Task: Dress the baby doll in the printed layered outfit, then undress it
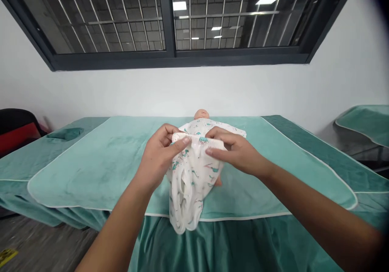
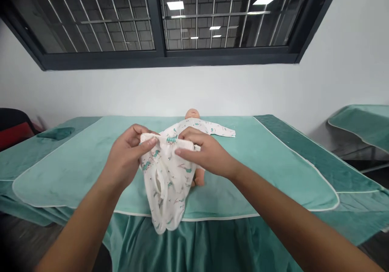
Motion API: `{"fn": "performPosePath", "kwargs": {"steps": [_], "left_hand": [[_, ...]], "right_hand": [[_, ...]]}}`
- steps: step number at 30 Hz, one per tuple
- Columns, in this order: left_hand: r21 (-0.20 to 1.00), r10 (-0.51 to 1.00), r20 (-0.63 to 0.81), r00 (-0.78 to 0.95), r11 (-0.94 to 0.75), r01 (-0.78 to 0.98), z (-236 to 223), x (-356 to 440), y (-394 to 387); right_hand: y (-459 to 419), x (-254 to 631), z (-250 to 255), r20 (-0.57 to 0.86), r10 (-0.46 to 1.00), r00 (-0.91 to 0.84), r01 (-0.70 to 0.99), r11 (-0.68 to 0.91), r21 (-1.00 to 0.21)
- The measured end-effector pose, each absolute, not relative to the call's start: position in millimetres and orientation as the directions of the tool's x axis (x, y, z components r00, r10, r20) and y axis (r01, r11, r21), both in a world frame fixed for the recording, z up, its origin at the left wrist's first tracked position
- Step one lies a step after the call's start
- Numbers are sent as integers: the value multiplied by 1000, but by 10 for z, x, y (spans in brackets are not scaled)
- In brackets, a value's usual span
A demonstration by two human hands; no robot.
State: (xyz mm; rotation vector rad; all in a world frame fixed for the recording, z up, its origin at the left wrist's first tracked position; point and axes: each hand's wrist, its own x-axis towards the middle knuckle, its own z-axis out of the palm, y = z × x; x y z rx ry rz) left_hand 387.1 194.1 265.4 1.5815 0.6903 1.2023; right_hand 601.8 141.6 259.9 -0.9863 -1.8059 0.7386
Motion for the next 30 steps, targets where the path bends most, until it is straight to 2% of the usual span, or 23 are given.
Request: {"fn": "performPosePath", "kwargs": {"steps": [3,6,8,9,11,13,14,16,19,21,23,25,27,30], "left_hand": [[968,831,250,498,-229,-104,2802,3864,1905],[959,702,88,707,-251,130,2854,3853,1865],[941,675,27,737,-265,208,2839,3841,1852],[950,702,51,711,-253,182,2820,3837,1851],[972,787,157,597,-229,46,2763,3842,1860],[975,833,219,508,-209,-77,2692,3871,1872],[976,842,217,495,-187,-110,2655,3894,1877],[982,849,183,496,-129,-141,2588,3944,1878],[986,838,138,528,-67,-150,2513,3989,1862],[995,778,87,622,-34,-98,2480,3987,1845],[1000,684,19,729,-13,-14,2455,3970,1830],[1000,660,-6,751,0,9,2438,3954,1830],[994,760,63,647,12,-112,2434,3950,1848],[953,876,133,464,15,-302,2439,3966,1884]], "right_hand": [[1485,5946,2671,450,889,-85,203,457,-866],[1530,5891,2672,396,917,56,42,394,-918],[1522,5882,2635,342,938,57,-35,344,-938],[1505,5885,2611,308,951,-3,-41,308,-951],[1457,5897,2556,196,947,-257,38,212,-977],[1409,5904,2501,39,866,-498,173,144,-974],[1394,5902,2474,-16,834,-552,221,128,-967],[1387,5891,2421,-23,858,-514,236,116,-965],[1428,5871,2355,57,953,-296,153,106,-982],[1461,5856,2331,71,979,-191,62,84,-995],[1476,5838,2324,62,986,-157,-48,55,-997],[1468,5819,2325,58,988,-142,-149,36,-988],[1440,5812,2324,65,986,-155,-191,35,-981],[1392,5832,2311,-1,929,-371,-27,-12,-1000]]}}
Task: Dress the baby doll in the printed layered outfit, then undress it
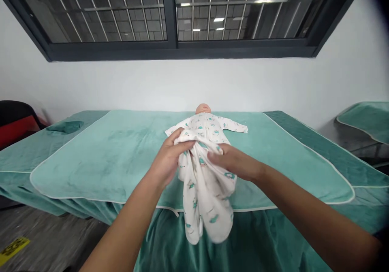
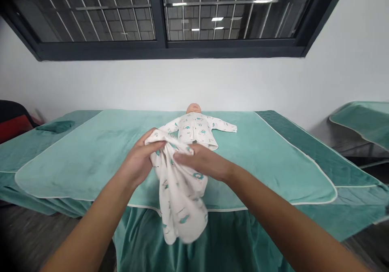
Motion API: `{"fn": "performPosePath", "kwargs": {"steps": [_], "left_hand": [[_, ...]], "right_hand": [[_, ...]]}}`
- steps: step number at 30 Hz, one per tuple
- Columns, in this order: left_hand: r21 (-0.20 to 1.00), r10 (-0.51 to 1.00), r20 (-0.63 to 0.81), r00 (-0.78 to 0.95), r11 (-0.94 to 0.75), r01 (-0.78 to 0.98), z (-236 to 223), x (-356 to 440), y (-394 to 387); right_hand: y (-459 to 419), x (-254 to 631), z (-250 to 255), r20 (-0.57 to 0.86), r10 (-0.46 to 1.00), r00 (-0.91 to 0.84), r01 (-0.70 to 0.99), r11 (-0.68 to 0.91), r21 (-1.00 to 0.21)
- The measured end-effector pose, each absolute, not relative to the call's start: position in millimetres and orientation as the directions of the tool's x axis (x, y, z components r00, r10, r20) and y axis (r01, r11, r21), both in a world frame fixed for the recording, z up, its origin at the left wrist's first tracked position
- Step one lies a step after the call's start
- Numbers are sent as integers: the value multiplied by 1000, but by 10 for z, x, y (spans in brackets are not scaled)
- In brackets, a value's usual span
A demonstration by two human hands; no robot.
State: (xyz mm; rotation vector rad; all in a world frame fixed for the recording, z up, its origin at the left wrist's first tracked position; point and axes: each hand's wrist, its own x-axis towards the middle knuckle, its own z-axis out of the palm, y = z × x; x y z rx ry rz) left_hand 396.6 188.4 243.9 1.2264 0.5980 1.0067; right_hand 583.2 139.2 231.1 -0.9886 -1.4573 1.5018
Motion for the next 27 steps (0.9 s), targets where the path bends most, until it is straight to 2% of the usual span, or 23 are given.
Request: {"fn": "performPosePath", "kwargs": {"steps": [2,4,8,10,12,16,19,22,24,25,27], "left_hand": [[946,872,111,477,54,-319,2423,3979,1887],[949,838,65,541,116,-293,2376,3979,1867],[958,695,-78,714,251,-140,2232,3923,1808],[953,633,-139,762,294,-70,2178,3892,1797],[949,653,-116,748,296,-112,2150,3885,1798],[925,739,-17,673,267,-271,2131,3924,1802],[920,734,-8,679,272,-283,2098,3914,1804],[942,617,-71,784,299,-150,2043,3839,1833],[948,534,-120,837,312,-63,2008,3792,1865],[947,538,-114,835,312,-72,1996,3781,1881],[935,639,-44,768,298,-194,1990,3795,1902]], "right_hand": [[1374,5851,2301,-74,871,-485,104,-26,-994],[1376,5863,2293,-65,889,-454,114,-14,-993],[1415,5868,2265,29,983,-183,-45,21,-999],[1423,5864,2233,40,989,-144,-163,16,-987],[1411,5853,2186,31,972,-234,-229,-24,-973],[1355,5815,2097,-56,860,-508,-83,-113,-990],[1339,5807,2096,-2,907,-421,-146,-70,-987],[1340,5822,2127,53,972,-231,-279,-14,-960],[1327,5820,2124,49,979,-198,-350,-23,-936],[1313,5810,2109,54,979,-198,-382,-26,-924],[1278,5771,2051,62,973,-221,-397,-31,-917]]}}
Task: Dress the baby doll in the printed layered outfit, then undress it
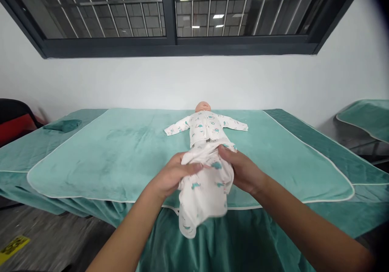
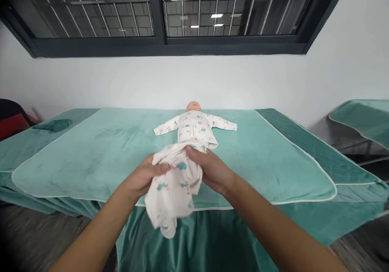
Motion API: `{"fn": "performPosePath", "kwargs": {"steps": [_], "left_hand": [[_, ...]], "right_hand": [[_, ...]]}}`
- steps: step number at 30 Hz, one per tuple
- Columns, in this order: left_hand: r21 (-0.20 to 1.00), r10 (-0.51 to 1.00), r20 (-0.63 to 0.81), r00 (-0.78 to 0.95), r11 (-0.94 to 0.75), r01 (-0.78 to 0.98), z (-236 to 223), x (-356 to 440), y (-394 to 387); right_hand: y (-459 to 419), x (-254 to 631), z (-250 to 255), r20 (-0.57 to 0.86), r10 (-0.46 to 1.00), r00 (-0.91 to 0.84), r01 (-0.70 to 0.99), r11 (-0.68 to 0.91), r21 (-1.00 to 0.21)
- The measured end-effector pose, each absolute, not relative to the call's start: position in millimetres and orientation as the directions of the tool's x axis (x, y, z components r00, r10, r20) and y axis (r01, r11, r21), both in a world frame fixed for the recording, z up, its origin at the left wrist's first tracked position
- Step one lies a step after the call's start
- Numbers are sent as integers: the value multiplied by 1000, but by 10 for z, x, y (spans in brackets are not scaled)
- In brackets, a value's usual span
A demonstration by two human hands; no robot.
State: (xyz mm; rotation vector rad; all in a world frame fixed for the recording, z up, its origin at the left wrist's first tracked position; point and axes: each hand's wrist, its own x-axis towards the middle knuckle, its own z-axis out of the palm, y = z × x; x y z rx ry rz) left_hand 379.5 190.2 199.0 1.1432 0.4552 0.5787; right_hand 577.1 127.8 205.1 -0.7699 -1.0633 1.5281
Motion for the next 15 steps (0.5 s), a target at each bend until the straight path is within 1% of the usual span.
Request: {"fn": "performPosePath", "kwargs": {"steps": [2,3,5,7,9,10,13,15], "left_hand": [[900,759,19,651,271,-342,2012,3850,1899],[882,798,26,602,266,-390,2030,3886,1887],[858,828,-14,560,298,-418,2072,3956,1845],[845,817,-72,572,355,-401,2104,3998,1797],[837,787,-112,607,404,-370,2111,3994,1770],[841,772,-116,626,412,-352,2106,3975,1769],[896,707,-107,700,374,-241,2074,3876,1814],[931,630,-112,769,337,-140,2061,3819,1861]], "right_hand": [[1247,5714,1970,31,957,-289,-313,-64,-948],[1237,5681,1929,13,943,-333,-257,-77,-963],[1226,5620,1869,-7,909,-418,-185,-92,-978],[1223,5582,1857,-5,888,-459,-179,-98,-979],[1224,5589,1896,4,907,-421,-222,-98,-970],[1227,5609,1927,22,930,-367,-263,-81,-961],[1246,5707,2011,108,978,-176,-403,28,-915],[1254,5754,2017,127,981,-150,-452,47,-891]]}}
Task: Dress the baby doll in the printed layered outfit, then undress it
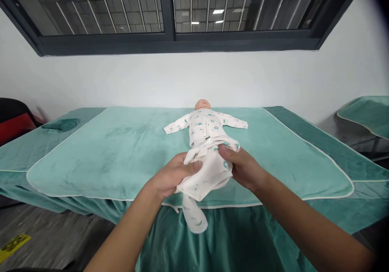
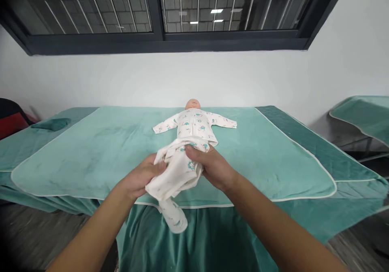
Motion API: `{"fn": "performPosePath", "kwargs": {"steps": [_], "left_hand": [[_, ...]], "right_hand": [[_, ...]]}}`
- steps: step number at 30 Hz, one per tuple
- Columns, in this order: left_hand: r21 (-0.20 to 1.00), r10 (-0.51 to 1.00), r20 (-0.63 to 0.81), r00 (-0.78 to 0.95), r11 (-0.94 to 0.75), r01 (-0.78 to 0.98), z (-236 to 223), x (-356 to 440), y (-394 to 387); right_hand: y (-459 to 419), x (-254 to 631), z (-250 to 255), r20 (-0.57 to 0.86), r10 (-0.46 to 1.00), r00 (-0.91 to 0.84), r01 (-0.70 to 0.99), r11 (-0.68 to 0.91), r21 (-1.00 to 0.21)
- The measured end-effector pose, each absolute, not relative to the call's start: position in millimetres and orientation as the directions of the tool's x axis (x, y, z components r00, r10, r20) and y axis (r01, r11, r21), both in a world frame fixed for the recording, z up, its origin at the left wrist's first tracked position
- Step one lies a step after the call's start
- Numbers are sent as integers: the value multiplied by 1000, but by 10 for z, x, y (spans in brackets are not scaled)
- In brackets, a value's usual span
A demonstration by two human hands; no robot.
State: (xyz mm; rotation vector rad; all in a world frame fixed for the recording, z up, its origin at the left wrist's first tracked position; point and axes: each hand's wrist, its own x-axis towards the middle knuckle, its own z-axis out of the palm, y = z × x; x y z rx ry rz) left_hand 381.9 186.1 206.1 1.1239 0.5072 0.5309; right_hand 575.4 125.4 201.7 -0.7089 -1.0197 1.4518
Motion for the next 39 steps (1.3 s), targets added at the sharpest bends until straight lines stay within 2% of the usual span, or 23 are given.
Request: {"fn": "performPosePath", "kwargs": {"steps": [2,7,10,12,15,18,22,25,27,31,34,37,39], "left_hand": [[945,602,-107,791,309,-108,2063,3805,1895],[949,733,-11,680,221,-224,2076,3906,1878],[983,698,-43,715,156,-93,2103,3912,1850],[999,658,-38,752,43,13,2143,3891,1843],[984,592,-26,805,-126,125,2208,3895,1834],[969,530,-66,846,-167,180,2218,3948,1827],[960,477,-190,858,-94,264,2048,3913,1860],[913,305,-382,872,-21,407,1796,3807,1880],[901,265,-402,877,-58,431,1624,3779,1851],[887,501,-177,847,-291,357,1428,3951,1719],[830,603,-33,797,-428,358,1436,4207,1699],[733,668,47,743,-529,429,1481,4440,1825],[701,672,66,738,-557,445,1488,4543,1953]], "right_hand": [[1239,5752,1966,115,974,-195,-470,10,-883],[1132,5646,1702,47,927,-372,-365,-99,-926],[1106,5686,1585,-3,891,-453,-373,-193,-908],[1108,5750,1562,-62,900,-432,-396,-251,-883],[1089,5787,1605,-84,895,-438,-320,-243,-916],[1019,5715,1671,-68,868,-492,-221,-200,-955],[884,5656,1555,-101,939,-328,-240,-187,-953],[769,5701,1237,-125,945,-301,-135,-173,-976],[692,5727,985,-127,961,-245,-128,-162,-978],[619,5743,653,-76,991,108,-139,-61,-988],[694,5781,617,4,931,365,-38,19,-999],[851,5852,650,30,830,557,88,-23,-996],[958,5900,658,-3,796,606,112,-89,-990]]}}
